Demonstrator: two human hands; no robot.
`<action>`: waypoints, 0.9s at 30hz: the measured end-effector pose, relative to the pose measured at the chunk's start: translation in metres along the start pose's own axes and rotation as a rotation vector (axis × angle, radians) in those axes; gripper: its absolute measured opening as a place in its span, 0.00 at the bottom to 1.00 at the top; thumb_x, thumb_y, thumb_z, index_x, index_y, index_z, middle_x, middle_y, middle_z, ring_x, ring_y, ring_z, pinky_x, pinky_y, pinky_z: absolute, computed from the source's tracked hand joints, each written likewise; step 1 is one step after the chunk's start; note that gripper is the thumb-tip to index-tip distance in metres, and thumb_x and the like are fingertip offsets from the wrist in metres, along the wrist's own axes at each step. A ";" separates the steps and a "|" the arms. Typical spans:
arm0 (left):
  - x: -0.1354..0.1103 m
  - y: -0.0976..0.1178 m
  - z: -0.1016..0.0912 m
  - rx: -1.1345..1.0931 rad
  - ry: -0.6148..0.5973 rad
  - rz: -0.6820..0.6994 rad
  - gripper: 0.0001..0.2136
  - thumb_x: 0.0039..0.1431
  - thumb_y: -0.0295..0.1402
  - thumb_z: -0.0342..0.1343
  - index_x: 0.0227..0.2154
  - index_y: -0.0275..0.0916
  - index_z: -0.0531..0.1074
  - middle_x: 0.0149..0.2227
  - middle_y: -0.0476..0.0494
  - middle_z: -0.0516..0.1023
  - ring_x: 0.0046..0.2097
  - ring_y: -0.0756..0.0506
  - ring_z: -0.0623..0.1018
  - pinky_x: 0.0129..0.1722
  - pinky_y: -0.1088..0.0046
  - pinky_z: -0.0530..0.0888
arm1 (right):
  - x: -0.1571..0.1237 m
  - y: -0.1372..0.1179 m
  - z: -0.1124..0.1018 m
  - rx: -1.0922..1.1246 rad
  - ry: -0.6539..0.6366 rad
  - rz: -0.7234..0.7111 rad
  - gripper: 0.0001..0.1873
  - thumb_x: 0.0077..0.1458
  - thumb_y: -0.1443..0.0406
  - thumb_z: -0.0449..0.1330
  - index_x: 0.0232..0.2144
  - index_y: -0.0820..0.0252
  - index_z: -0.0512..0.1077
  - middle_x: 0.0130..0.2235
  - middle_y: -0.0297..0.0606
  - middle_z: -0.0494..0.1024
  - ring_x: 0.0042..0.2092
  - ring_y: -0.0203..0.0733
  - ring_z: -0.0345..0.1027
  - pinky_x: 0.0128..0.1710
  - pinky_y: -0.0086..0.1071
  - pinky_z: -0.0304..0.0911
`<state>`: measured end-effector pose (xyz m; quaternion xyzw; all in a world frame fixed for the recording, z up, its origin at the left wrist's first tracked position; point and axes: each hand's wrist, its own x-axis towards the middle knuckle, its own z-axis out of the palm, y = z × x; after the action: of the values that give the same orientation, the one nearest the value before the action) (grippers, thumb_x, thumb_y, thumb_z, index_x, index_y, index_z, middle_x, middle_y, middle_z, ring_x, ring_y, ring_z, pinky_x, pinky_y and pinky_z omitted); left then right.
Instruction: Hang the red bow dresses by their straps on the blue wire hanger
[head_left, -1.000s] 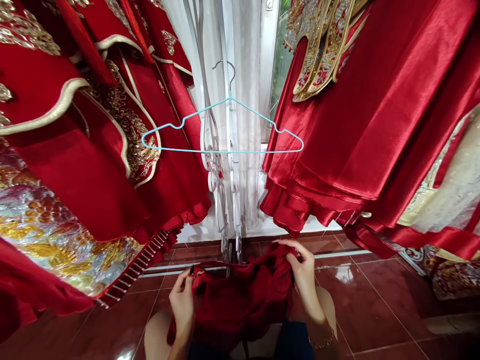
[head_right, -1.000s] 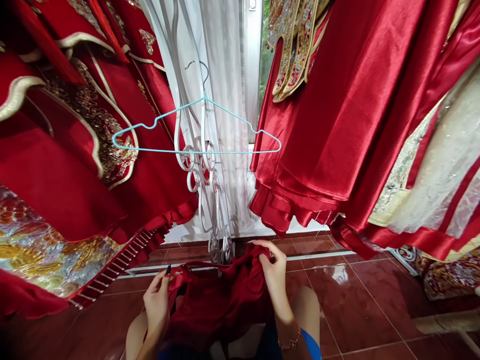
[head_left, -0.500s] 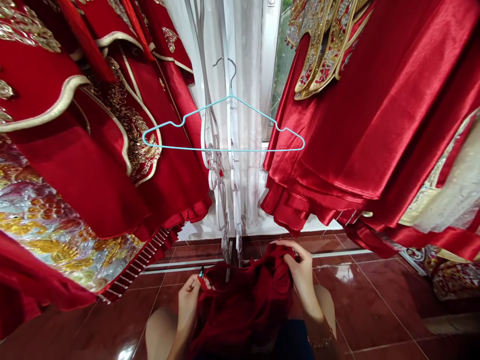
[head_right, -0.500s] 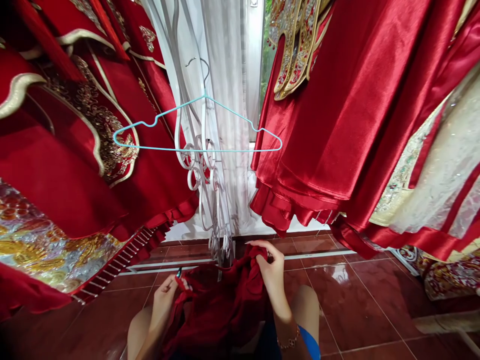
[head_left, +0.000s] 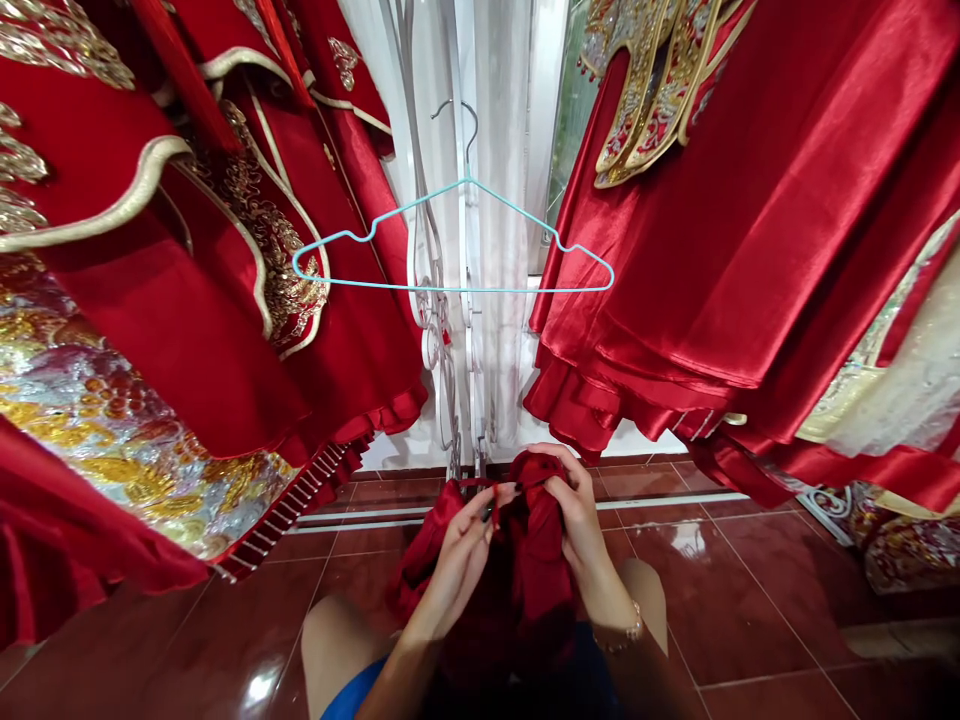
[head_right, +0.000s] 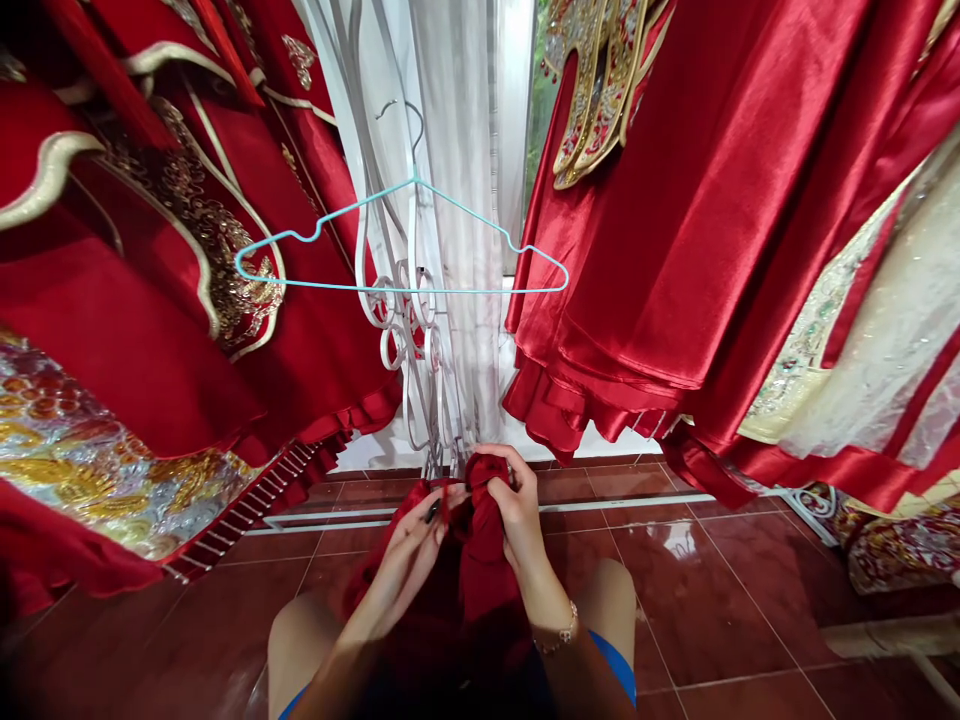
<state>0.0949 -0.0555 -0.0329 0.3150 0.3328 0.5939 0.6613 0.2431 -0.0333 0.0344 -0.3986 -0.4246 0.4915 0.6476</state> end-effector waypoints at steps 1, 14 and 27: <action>0.003 0.002 0.009 0.059 -0.031 0.020 0.25 0.43 0.44 0.73 0.43 0.37 0.78 0.46 0.36 0.80 0.52 0.39 0.78 0.56 0.66 0.71 | 0.000 -0.002 0.003 0.004 -0.017 -0.011 0.17 0.41 0.66 0.59 0.36 0.56 0.79 0.37 0.33 0.81 0.36 0.38 0.71 0.37 0.28 0.65; 0.005 0.024 0.017 0.307 -0.046 0.146 0.24 0.49 0.53 0.67 0.21 0.39 0.64 0.21 0.52 0.62 0.25 0.50 0.62 0.27 0.74 0.61 | 0.004 -0.004 0.016 -0.173 -0.153 -0.102 0.21 0.39 0.69 0.57 0.40 0.56 0.76 0.34 0.32 0.78 0.34 0.37 0.70 0.36 0.28 0.68; 0.000 0.063 -0.026 -0.031 0.303 0.065 0.20 0.40 0.37 0.74 0.35 0.33 0.76 0.26 0.49 0.76 0.23 0.54 0.71 0.23 0.80 0.70 | 0.031 0.001 -0.027 -0.306 0.135 -0.249 0.15 0.44 0.64 0.61 0.38 0.56 0.76 0.40 0.39 0.82 0.42 0.44 0.74 0.45 0.37 0.69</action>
<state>0.0377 -0.0488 0.0030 0.2222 0.4091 0.6608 0.5888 0.2734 -0.0055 0.0299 -0.4687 -0.4962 0.3095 0.6620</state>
